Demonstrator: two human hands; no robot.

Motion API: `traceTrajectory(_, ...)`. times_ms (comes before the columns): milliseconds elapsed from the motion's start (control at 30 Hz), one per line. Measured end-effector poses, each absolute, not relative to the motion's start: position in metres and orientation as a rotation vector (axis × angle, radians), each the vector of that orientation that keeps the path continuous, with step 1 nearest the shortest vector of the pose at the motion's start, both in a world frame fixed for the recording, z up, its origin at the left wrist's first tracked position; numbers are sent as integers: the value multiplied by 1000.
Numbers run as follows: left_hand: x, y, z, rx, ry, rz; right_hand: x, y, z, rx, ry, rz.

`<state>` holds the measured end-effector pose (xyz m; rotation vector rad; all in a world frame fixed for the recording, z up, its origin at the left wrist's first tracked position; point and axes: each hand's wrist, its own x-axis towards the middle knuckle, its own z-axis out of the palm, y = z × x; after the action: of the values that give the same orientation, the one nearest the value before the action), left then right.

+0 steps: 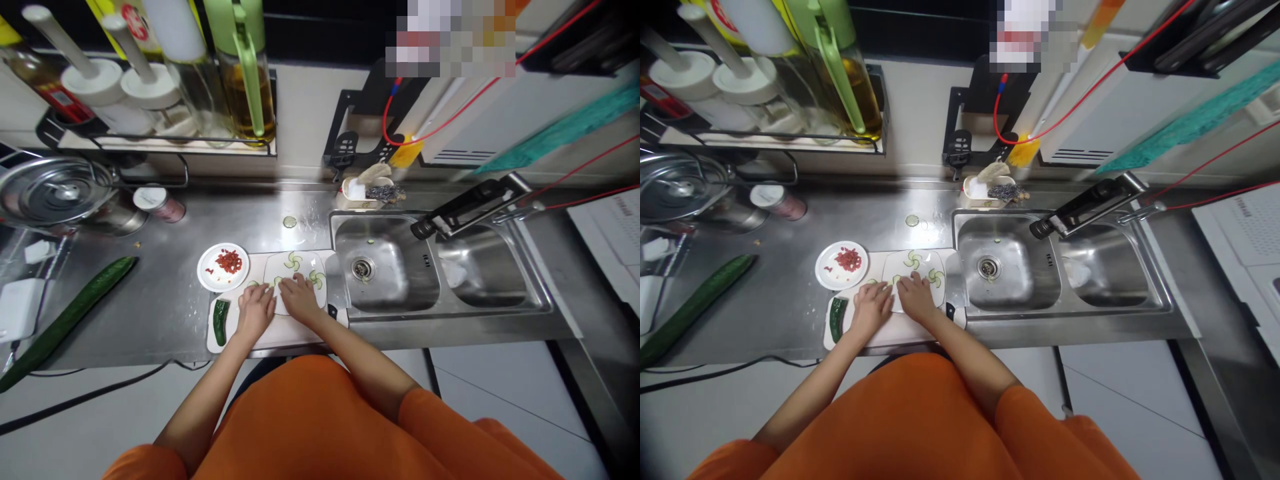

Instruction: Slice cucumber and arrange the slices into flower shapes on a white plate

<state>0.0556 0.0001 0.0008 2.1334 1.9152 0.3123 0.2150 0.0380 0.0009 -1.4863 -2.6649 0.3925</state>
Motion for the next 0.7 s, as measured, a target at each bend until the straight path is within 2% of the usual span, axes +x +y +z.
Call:
traceTrajectory(433, 55, 3, 5, 2085, 1888, 338, 215, 38, 4, -1480, -2671, 399)
traceTrajectory(633, 36, 5, 4, 1930, 1926, 649, 221, 38, 7, -1513, -2611, 450)
traceTrajectory(700, 25, 5, 3, 1836, 2036, 646, 225, 37, 9, -1538, -2583, 468)
